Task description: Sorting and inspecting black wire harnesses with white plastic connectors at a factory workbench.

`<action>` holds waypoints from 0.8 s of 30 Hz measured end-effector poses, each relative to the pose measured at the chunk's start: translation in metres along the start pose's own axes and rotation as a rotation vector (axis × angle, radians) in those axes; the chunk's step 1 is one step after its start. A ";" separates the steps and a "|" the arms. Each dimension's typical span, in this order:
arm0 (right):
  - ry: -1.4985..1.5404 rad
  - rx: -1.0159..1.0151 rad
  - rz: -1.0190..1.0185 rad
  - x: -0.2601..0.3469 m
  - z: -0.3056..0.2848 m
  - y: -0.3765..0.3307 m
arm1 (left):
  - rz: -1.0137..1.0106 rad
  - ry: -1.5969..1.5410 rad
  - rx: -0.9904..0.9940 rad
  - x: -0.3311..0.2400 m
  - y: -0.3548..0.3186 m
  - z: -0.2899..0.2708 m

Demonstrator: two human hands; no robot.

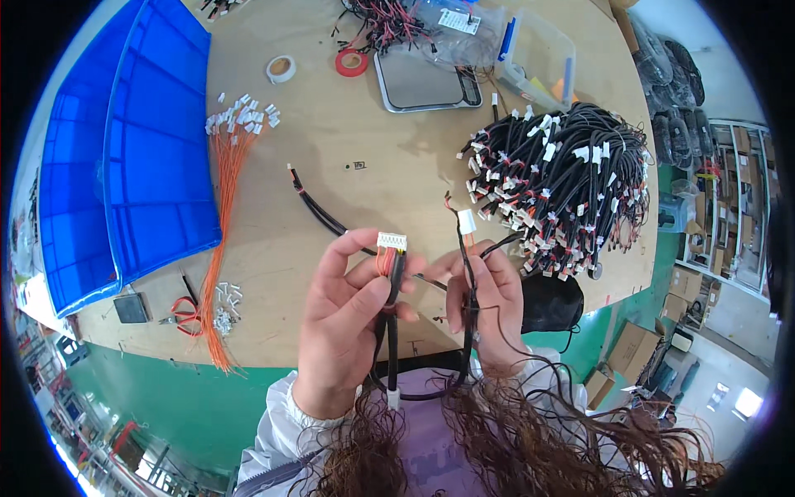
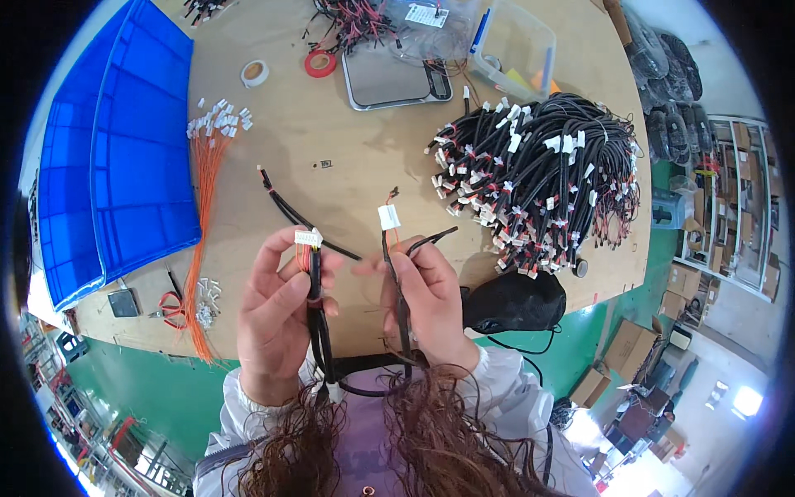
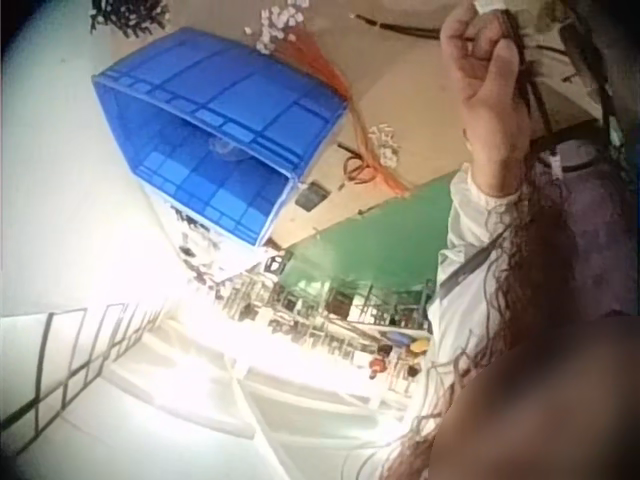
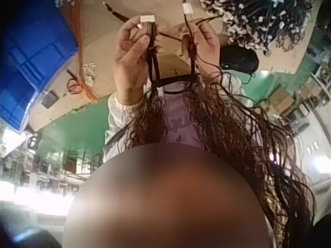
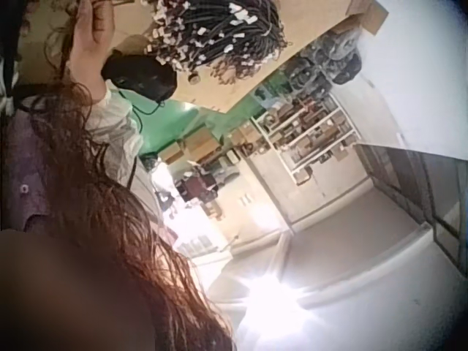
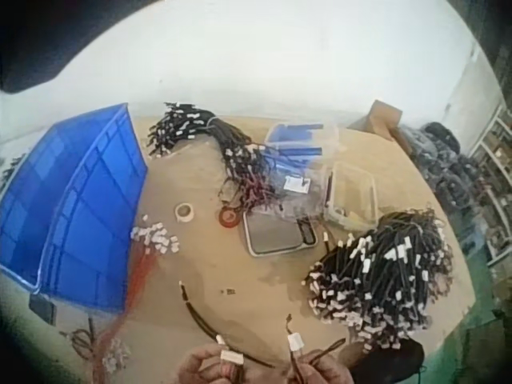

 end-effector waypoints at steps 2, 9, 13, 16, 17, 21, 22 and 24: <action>-0.011 -0.019 -0.031 0.002 0.001 0.002 | -0.018 -0.028 0.027 0.001 0.000 0.003; 0.041 0.183 -0.235 0.013 0.012 0.005 | -0.128 -0.052 0.034 0.011 0.004 0.009; -0.033 0.172 -0.157 0.019 0.014 0.005 | -0.153 -0.075 0.078 0.015 0.005 0.012; -0.028 0.207 -0.141 0.018 0.017 0.006 | -0.175 -0.117 0.055 0.016 0.004 0.010; 0.002 0.172 -0.121 0.020 0.018 0.006 | -0.176 -0.120 0.058 0.016 0.004 0.011; -0.097 0.171 -0.100 0.021 0.015 0.005 | -0.185 -0.144 0.097 0.019 0.000 0.016; -0.112 0.158 -0.019 0.017 0.014 0.002 | -0.178 -0.148 0.123 0.019 0.000 0.018; -0.123 0.148 -0.016 0.016 0.014 -0.002 | -0.188 -0.170 0.139 0.020 -0.001 0.017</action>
Point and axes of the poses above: each hand's wrist, its own y-axis towards the middle knuckle, its own z-axis out of the palm, x = y × z, the point moved 4 cm from there along y, towards the middle knuckle, and after that the axes turned 14 degrees about -z, right-handed, at the moved point
